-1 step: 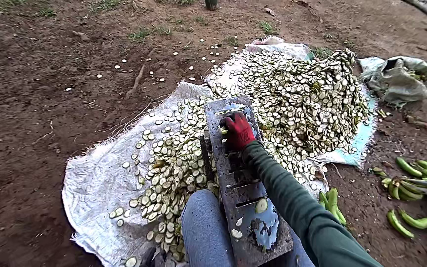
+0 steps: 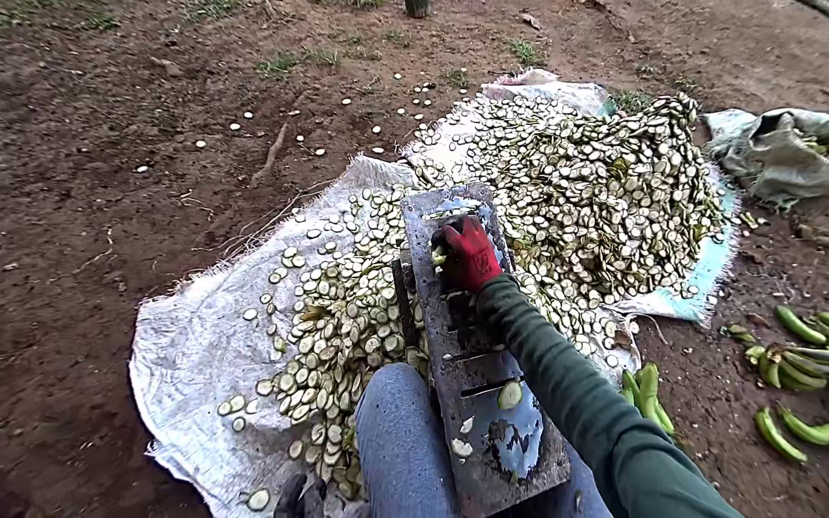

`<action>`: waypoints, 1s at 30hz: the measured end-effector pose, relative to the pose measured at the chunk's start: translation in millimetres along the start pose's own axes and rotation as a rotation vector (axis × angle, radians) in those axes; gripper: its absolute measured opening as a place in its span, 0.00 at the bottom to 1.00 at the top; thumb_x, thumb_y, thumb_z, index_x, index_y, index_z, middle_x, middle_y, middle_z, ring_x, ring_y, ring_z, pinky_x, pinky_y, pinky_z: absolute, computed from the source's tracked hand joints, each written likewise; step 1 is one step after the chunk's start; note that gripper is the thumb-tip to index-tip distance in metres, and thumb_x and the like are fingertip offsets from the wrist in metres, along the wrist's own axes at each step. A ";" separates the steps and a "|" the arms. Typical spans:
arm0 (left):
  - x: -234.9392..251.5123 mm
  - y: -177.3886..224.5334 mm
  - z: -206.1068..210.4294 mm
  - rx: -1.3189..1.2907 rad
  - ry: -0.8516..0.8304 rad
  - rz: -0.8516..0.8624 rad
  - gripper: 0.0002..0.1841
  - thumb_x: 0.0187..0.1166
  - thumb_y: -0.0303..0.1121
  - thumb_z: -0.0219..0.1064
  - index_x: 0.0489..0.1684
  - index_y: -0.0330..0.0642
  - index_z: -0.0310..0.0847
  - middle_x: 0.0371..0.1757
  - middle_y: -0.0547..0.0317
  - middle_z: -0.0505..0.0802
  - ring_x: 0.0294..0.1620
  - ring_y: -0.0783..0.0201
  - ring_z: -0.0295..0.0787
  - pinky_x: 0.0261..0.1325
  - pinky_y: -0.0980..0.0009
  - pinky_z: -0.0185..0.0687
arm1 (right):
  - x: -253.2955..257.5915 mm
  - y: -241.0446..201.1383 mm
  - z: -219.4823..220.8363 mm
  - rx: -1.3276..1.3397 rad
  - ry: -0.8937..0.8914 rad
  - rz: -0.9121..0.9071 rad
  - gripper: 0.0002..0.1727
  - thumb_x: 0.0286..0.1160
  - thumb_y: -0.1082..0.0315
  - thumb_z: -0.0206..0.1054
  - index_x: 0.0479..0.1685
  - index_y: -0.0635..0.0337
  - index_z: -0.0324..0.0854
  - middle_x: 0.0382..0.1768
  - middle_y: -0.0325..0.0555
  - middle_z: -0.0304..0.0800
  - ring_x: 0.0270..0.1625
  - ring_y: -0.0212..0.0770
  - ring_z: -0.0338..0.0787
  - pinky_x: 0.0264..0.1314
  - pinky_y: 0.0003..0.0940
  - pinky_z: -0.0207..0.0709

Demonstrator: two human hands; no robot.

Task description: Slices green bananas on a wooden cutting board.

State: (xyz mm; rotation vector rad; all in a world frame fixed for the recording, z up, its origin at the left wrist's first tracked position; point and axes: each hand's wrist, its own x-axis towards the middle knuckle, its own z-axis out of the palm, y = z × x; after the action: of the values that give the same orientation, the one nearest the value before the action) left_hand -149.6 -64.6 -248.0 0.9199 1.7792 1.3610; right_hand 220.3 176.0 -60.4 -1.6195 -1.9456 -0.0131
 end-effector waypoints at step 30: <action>-101.2 168.3 152.6 1.084 -1.405 0.370 0.36 0.83 0.39 0.64 0.92 0.46 0.58 0.91 0.37 0.63 0.90 0.31 0.56 0.80 0.31 0.58 | -89.2 -20.4 -13.0 -0.150 -0.074 0.291 0.30 0.62 0.57 0.77 0.58 0.74 0.85 0.65 0.78 0.82 0.74 0.80 0.76 0.78 0.75 0.60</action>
State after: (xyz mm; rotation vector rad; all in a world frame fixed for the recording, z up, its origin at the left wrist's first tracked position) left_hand 51.8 -46.9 -103.2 2.0800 1.0176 -0.4068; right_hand 214.3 86.4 -82.3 -2.0159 -1.7805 0.0177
